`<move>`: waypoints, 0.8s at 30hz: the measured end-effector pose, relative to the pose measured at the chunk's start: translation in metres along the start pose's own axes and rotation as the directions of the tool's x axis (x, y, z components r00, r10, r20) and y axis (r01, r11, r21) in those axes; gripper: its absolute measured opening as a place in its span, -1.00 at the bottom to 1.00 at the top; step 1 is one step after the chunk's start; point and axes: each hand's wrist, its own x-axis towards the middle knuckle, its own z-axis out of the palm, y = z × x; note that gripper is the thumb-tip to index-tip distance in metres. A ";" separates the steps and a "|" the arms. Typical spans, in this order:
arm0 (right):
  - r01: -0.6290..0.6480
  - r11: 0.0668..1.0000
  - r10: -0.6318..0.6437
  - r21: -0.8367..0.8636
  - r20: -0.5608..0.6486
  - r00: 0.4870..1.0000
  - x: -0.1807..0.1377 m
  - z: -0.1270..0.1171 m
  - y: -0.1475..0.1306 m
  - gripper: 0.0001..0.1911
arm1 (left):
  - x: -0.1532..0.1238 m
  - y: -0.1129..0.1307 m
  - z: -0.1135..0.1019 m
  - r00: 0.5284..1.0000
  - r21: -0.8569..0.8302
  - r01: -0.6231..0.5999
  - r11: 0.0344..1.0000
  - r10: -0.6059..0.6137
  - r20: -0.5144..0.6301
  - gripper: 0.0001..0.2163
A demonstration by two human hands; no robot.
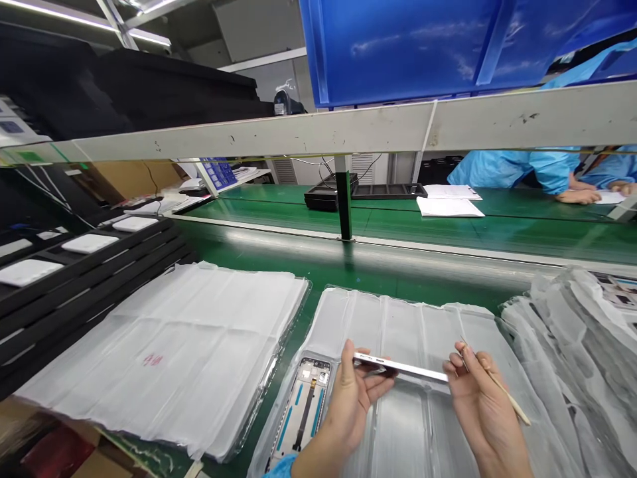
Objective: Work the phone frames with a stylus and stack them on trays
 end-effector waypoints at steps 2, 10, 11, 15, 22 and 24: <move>0.008 1.000 -0.009 0.013 0.022 1.000 0.000 -0.001 -0.002 -0.09 | -0.002 0.006 0.004 0.999 -0.019 0.029 0.999 -0.030 -0.038 -0.53; -0.011 1.000 0.011 0.007 0.038 0.999 -0.001 -0.002 -0.007 -0.10 | -0.002 0.007 0.007 0.997 -0.046 0.044 0.998 -0.047 -0.056 -0.56; -0.016 1.000 0.016 0.000 0.044 0.999 -0.002 -0.002 -0.007 -0.11 | -0.002 0.008 0.008 0.997 -0.047 0.044 0.998 -0.046 -0.057 -0.56; 0.031 0.997 -0.024 -0.069 0.096 0.995 0.000 -0.009 -0.006 -0.14 | -0.002 0.008 0.010 0.997 -0.036 0.038 0.999 -0.040 -0.063 -0.59; 0.728 0.631 -0.525 -0.269 0.543 0.656 -0.004 -0.023 -0.001 -0.47 | 0.002 -0.003 0.003 0.997 0.055 -0.072 0.996 0.072 -0.001 -0.28; 0.844 0.449 -0.577 -0.293 0.626 0.524 -0.016 -0.020 0.000 -0.59 | 0.002 -0.005 0.003 0.996 0.072 -0.083 0.994 0.082 0.020 -0.09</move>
